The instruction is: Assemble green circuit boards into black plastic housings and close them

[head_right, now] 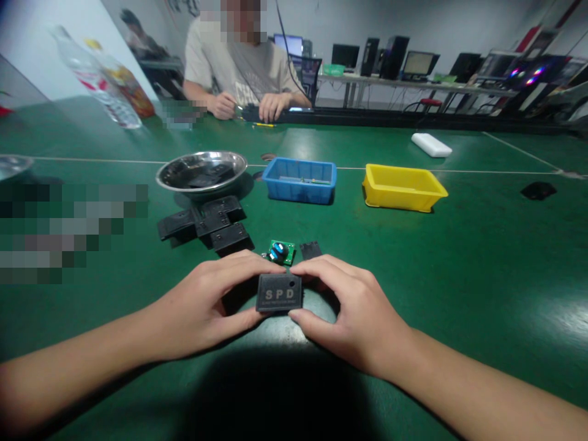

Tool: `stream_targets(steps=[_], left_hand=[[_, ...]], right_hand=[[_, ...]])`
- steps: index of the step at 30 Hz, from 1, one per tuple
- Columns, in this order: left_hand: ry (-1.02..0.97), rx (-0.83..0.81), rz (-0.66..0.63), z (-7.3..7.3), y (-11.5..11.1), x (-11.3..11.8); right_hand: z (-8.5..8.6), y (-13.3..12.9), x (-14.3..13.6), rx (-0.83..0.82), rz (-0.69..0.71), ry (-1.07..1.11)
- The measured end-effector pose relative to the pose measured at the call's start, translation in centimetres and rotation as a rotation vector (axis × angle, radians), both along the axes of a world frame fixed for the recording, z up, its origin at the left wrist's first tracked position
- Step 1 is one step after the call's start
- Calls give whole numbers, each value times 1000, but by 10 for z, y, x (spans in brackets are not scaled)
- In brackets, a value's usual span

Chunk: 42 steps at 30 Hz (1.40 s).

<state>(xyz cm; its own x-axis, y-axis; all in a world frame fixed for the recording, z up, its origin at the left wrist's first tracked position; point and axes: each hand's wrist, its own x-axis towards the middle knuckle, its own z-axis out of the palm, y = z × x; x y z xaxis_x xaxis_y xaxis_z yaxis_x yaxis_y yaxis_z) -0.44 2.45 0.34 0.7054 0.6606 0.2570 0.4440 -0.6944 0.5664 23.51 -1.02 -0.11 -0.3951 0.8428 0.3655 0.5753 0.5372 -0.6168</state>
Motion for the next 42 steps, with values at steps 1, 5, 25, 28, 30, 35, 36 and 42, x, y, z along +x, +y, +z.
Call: stream_targets(steps=[1, 5, 25, 28, 30, 35, 36, 42], left_hand=[[-1, 8, 2, 0, 0, 0], [-63, 30, 17, -1, 0, -2], [-91, 53, -11, 0, 0, -1], [-97, 57, -5, 0, -1, -2], [-97, 64, -13, -1, -1, -3], [-63, 55, -18, -2, 1, -3], [-53, 45, -16, -3, 1, -3], [3, 7, 24, 0, 0, -1]], right_hand=[[0, 0, 0, -11, -7, -2], [-3, 1, 1, -43, -9, -40], [-4, 0, 7, 53, 274, 75], [-5, 0, 7, 74, 292, 83], [-5, 0, 7, 83, 291, 87], [-5, 0, 7, 74, 291, 72], [-5, 0, 7, 69, 290, 69], [-4, 0, 6, 43, 285, 47]])
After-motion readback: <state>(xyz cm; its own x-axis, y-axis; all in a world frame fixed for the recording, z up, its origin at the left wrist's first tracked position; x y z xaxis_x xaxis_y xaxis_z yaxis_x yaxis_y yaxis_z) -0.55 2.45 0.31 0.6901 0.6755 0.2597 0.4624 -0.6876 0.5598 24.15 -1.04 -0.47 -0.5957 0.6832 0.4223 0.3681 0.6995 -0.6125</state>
